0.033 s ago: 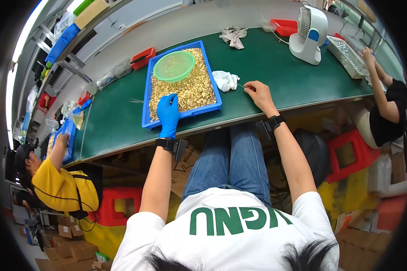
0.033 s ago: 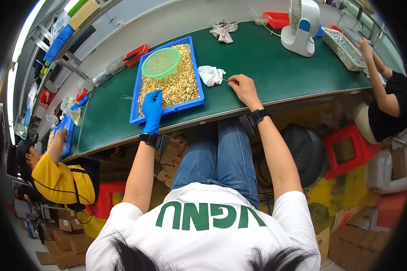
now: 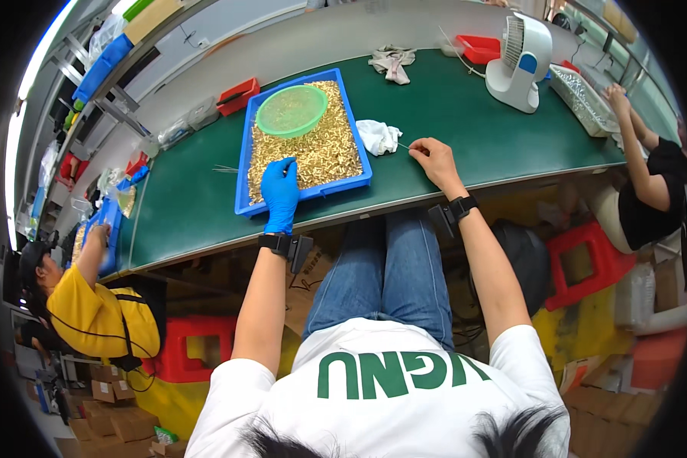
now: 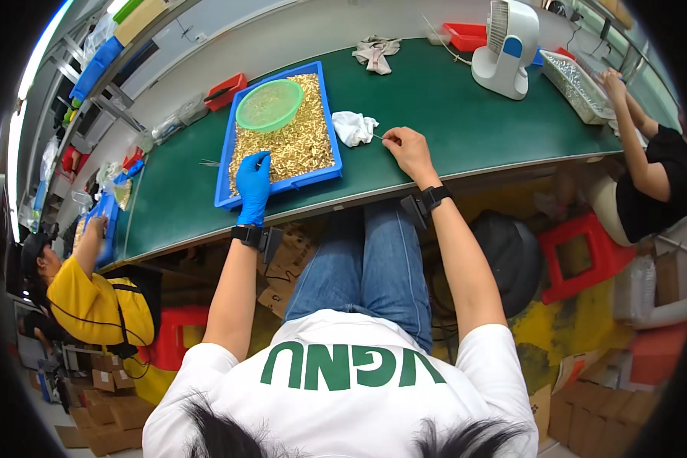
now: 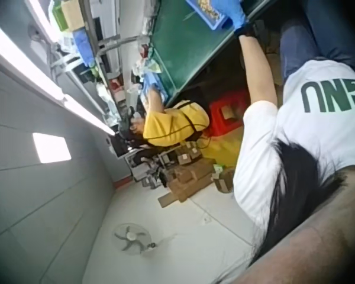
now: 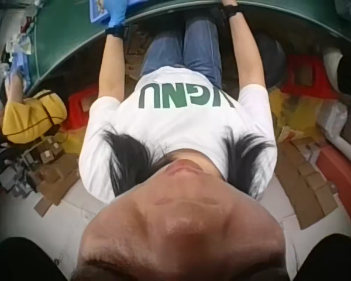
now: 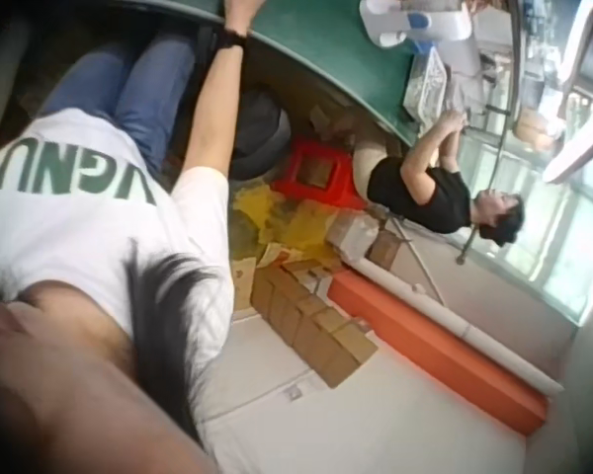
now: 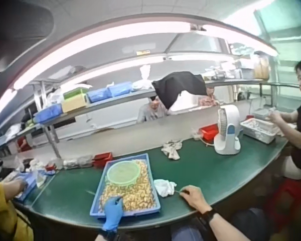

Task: Sorting small electronic or mechanical components from a tray into a container at a factory workstation.

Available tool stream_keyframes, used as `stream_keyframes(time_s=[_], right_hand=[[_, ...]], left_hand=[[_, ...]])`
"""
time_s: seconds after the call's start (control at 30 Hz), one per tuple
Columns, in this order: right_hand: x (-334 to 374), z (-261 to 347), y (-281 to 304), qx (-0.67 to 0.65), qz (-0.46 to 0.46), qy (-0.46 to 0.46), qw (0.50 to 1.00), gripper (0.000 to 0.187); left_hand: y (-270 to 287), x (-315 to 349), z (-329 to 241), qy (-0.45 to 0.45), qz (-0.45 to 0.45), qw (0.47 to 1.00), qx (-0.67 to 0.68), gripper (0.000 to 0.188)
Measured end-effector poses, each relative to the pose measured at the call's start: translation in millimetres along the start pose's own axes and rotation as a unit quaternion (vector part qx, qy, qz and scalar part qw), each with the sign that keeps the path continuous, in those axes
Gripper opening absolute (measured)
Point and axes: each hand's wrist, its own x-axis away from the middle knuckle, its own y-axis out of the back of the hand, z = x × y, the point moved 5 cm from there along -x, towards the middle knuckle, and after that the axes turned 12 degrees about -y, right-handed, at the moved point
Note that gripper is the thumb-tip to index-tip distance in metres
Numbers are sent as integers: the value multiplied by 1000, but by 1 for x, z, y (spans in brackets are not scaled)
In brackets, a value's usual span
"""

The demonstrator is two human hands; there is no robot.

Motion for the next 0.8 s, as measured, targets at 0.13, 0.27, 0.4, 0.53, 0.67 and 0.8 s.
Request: stream_keyframes(time_s=[0.13,0.27,0.4,0.53,0.67,0.8], right_hand=[[1,6,-6,19,-8,1,1000,11],[-1,4,-10,25,-15,-7,1000,11],[-1,-7,-10,14,-22,-28,999,11],[-4,-9,-7,45,-47,11,998,12],[-5,-7,-9,30,-21,5,999,13],[-13,-13,-10,-100,91,-203,970,15]], left_hand=[[8,2,7,28,-26,999,27,14],[12,-1,10,35,-37,999,14,14],[11,6,10,27,-58,998,23,14],[1,8,13,59,-38,997,43,15],[-1,10,24,105,-57,972,205,14],[7,-2,15,163,-18,891,423,16]])
